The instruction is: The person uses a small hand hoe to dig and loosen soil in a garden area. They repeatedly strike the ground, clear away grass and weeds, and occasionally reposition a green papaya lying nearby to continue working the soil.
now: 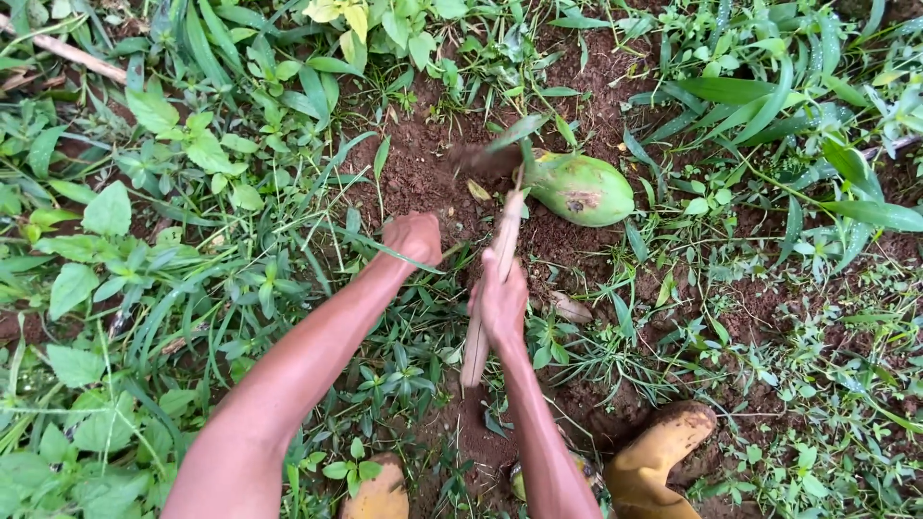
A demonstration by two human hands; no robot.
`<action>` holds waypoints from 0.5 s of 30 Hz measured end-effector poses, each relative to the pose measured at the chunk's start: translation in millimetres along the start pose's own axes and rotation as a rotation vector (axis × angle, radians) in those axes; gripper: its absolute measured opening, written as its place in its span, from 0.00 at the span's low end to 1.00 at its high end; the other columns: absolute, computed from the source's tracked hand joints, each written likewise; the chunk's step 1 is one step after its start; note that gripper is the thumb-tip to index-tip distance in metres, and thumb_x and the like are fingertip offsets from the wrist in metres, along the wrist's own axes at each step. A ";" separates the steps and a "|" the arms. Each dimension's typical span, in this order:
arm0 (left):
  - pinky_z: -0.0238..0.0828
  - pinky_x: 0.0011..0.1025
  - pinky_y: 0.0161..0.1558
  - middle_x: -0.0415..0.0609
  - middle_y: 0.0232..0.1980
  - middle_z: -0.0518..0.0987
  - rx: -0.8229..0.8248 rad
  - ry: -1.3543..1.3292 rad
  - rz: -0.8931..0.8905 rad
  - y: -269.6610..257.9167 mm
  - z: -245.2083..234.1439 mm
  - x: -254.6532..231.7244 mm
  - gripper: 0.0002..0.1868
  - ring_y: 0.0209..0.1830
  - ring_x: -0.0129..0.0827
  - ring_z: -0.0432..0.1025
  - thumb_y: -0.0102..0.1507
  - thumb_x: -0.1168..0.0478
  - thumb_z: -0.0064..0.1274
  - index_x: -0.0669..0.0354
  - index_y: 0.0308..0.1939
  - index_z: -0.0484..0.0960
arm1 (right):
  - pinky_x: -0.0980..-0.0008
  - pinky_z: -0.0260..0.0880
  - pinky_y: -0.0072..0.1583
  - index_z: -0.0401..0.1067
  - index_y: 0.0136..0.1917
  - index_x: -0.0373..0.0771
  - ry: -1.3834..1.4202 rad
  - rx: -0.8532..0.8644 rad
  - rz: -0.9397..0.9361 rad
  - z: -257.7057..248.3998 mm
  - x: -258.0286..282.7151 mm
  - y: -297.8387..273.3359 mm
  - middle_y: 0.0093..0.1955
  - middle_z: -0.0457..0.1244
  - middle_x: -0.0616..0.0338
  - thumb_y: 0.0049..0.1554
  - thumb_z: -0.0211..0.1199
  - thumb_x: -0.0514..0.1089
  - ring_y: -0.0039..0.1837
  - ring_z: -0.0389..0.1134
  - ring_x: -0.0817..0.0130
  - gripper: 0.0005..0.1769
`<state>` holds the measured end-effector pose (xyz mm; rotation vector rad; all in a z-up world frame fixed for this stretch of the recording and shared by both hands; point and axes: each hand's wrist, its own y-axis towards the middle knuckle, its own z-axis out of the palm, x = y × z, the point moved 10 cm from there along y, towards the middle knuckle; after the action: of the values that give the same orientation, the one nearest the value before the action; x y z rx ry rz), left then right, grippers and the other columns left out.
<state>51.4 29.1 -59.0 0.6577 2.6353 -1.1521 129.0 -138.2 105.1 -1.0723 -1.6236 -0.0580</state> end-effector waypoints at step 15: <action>0.74 0.49 0.62 0.57 0.53 0.83 -0.258 -0.441 -0.154 -45.6 -66.2 29.7 0.13 0.56 0.55 0.78 0.58 0.59 0.56 0.57 0.43 0.88 | 0.73 0.73 0.26 0.63 0.53 0.34 -0.003 0.034 -0.032 64.6 -2.1 87.2 0.26 0.63 0.61 0.66 0.52 0.59 0.24 0.66 0.71 0.24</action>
<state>3.9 59.8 5.4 0.1322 2.4167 -0.8487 137.4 -53.2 38.0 -1.0210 -1.6388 -0.0502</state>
